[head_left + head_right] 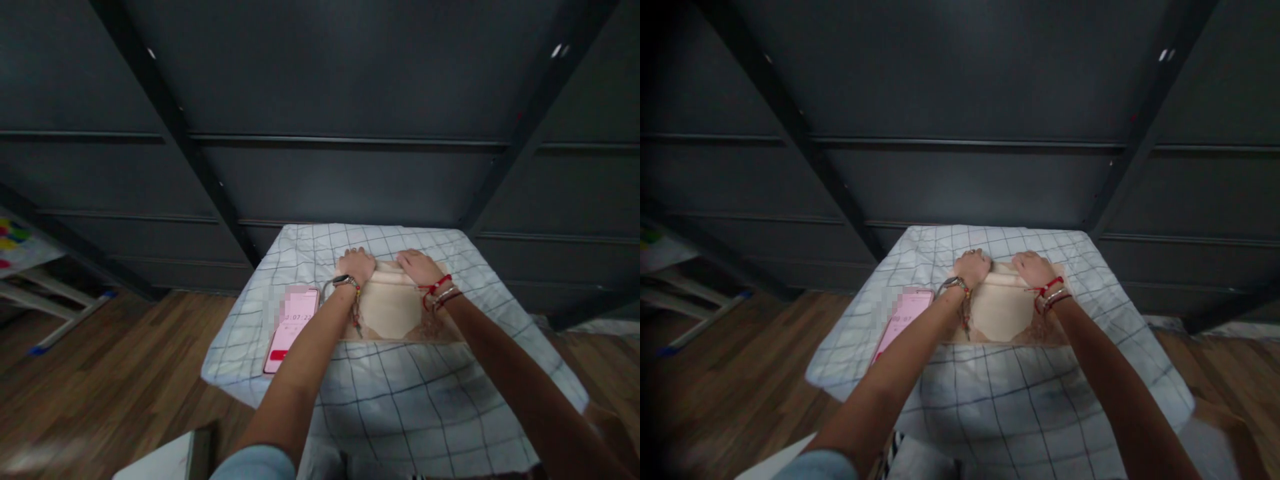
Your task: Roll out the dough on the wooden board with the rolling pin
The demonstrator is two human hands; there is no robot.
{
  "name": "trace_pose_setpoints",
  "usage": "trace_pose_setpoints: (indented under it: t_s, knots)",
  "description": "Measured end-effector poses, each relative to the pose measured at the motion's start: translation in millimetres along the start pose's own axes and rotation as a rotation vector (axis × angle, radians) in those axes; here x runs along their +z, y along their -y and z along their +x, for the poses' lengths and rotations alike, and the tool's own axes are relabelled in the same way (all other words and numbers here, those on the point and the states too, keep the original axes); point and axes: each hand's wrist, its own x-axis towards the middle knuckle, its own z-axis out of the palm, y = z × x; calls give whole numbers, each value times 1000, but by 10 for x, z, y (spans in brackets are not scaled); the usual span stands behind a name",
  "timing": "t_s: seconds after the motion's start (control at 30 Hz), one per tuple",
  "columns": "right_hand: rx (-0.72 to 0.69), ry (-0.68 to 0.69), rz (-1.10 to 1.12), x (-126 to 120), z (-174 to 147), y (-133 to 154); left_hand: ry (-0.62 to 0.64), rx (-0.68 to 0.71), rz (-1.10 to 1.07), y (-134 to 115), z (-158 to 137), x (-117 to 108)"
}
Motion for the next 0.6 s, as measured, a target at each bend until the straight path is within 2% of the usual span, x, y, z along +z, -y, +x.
trace_pose_setpoints:
  t_s: [0.13,0.3,0.6]
  knots:
    - [41,-13,-24,16,175,-88,6,-30,-23,-13,138,-28]
    - [58,18,-37,17,241,-112,53,-66,-14,-32,169,-84]
    - [-120,97,-64,5,36,-23,184,49,74,58,59,24]
